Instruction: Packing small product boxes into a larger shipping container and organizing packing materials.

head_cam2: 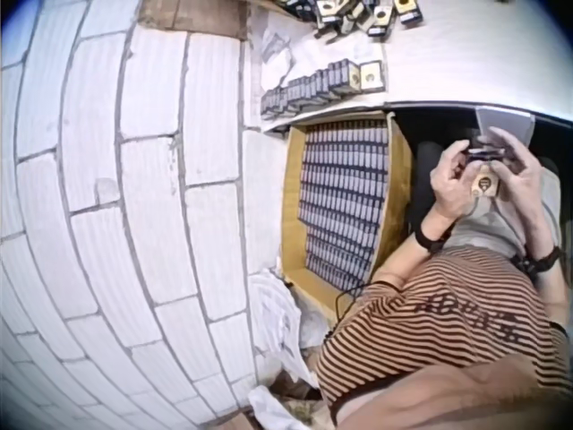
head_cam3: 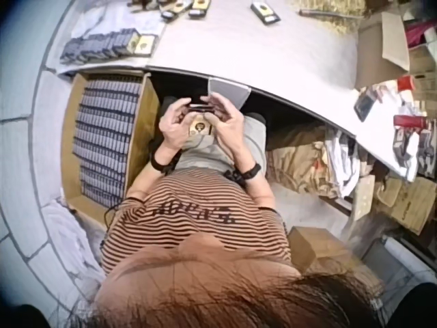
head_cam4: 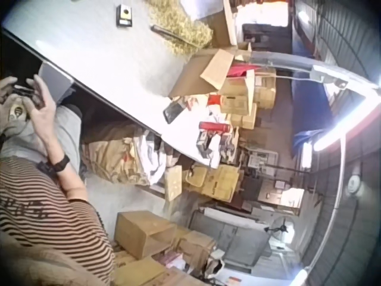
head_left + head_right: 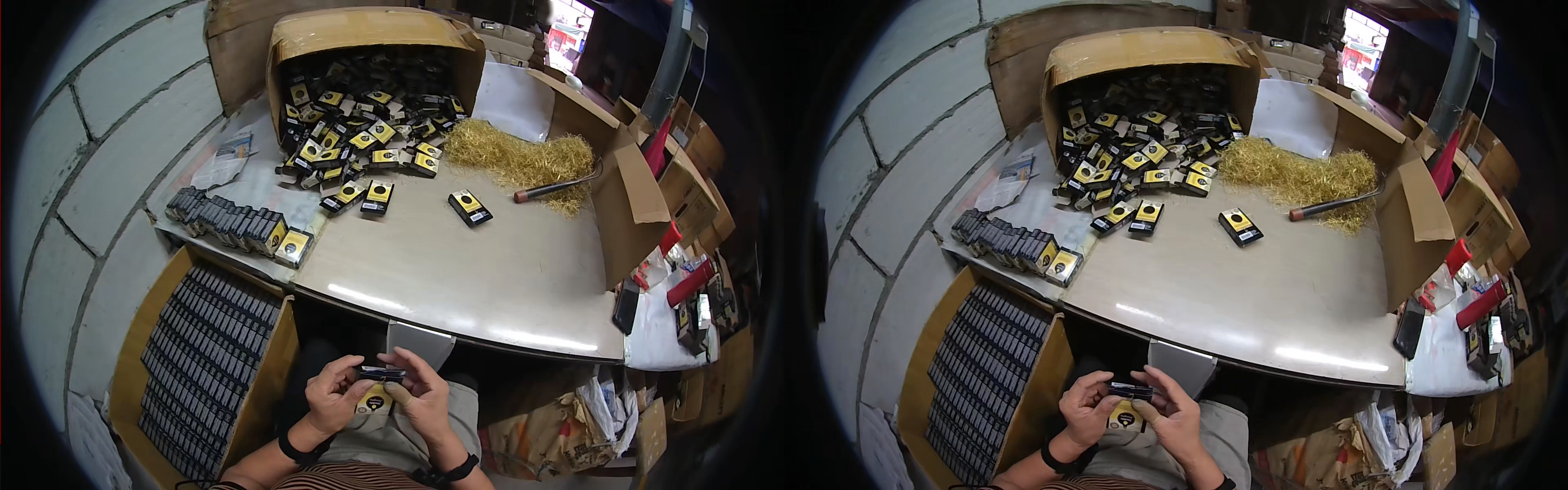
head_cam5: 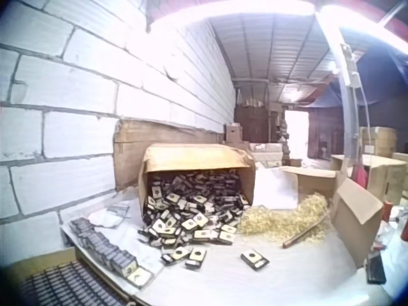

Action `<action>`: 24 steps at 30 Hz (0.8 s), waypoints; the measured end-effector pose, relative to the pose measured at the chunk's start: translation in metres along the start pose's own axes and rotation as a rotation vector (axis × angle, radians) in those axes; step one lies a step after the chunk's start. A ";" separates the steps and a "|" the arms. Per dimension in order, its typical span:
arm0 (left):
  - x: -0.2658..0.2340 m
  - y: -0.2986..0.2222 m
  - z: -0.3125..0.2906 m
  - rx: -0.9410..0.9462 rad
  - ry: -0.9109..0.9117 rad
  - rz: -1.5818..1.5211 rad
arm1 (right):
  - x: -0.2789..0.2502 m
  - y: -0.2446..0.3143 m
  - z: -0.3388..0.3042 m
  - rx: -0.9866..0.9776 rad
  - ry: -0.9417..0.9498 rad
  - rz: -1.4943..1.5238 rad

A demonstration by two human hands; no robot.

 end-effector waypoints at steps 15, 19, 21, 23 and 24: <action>-0.006 0.006 0.025 -0.348 0.349 -0.103 | -0.008 -0.019 -0.018 0.226 0.162 -0.302; -0.003 0.004 0.025 -0.455 0.644 -0.017 | -0.019 0.003 -0.012 0.101 0.220 -0.616; 0.001 -0.014 0.024 -0.217 0.693 0.157 | -0.025 0.007 -0.015 0.053 0.233 -0.642; 0.006 -0.021 0.019 -0.163 0.685 0.177 | -0.029 0.011 -0.015 0.054 0.245 -0.636; 0.008 -0.026 0.017 -0.118 0.687 0.229 | -0.030 0.012 -0.015 0.054 0.259 -0.633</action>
Point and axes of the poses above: each hand's wrist, its own z-axis towards the middle knuckle, its own x-axis out of the palm, y = z × x, the point moved 5 cm from there along z, towards the middle knuckle, and after that the axes turned 7 degrees about -x, right-handed, at the moved point
